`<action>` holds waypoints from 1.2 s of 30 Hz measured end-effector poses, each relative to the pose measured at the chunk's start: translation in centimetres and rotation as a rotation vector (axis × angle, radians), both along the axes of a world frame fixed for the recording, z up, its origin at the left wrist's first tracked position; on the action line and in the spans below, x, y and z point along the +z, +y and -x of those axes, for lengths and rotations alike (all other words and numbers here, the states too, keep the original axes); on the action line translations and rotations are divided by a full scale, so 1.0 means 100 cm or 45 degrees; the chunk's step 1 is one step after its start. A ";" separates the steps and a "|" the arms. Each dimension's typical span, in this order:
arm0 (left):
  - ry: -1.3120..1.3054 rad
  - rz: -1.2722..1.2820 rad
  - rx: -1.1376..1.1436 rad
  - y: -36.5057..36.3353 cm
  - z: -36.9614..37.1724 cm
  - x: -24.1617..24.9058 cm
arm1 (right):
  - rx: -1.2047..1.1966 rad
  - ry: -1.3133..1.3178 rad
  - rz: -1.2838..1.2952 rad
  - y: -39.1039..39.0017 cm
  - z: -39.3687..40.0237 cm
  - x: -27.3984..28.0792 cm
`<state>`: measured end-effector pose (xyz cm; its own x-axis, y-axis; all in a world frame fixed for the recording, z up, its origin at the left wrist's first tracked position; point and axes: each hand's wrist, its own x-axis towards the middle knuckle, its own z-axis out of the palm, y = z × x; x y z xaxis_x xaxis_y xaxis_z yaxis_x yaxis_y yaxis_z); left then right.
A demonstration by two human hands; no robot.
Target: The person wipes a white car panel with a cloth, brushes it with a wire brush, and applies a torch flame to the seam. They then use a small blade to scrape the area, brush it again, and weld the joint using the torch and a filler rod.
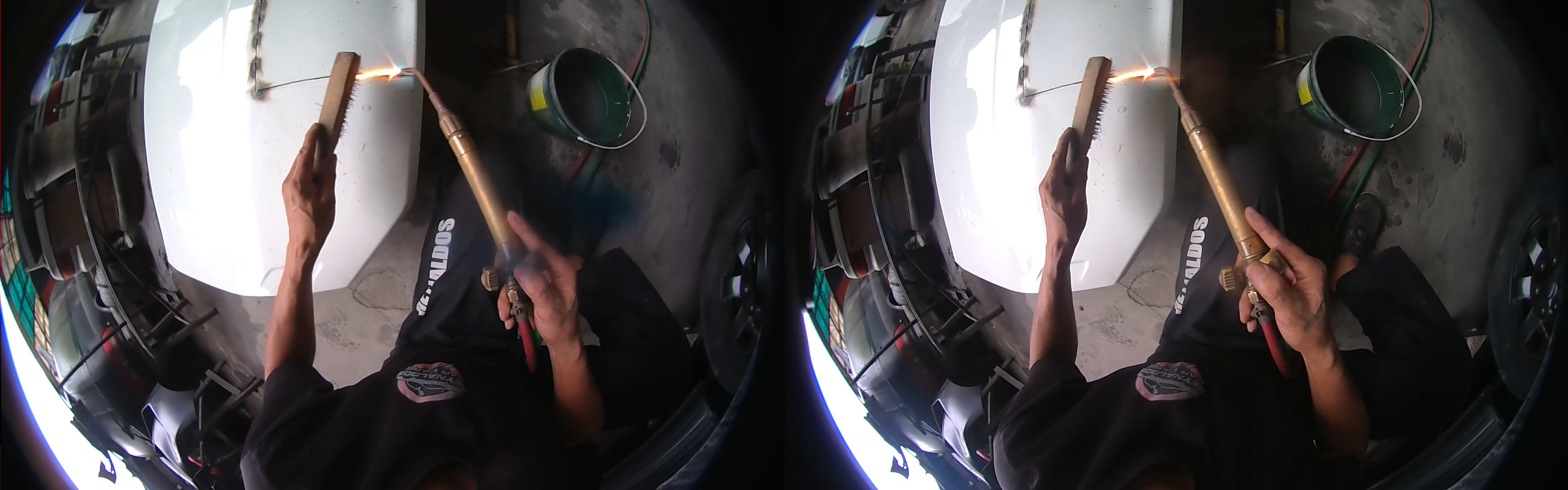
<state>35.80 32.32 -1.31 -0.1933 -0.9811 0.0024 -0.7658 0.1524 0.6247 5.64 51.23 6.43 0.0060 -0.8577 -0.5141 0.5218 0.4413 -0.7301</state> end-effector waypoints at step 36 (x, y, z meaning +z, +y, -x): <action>-0.595 0.168 -0.415 -0.018 0.001 0.003 | -0.335 -0.106 0.268 0.013 0.033 0.052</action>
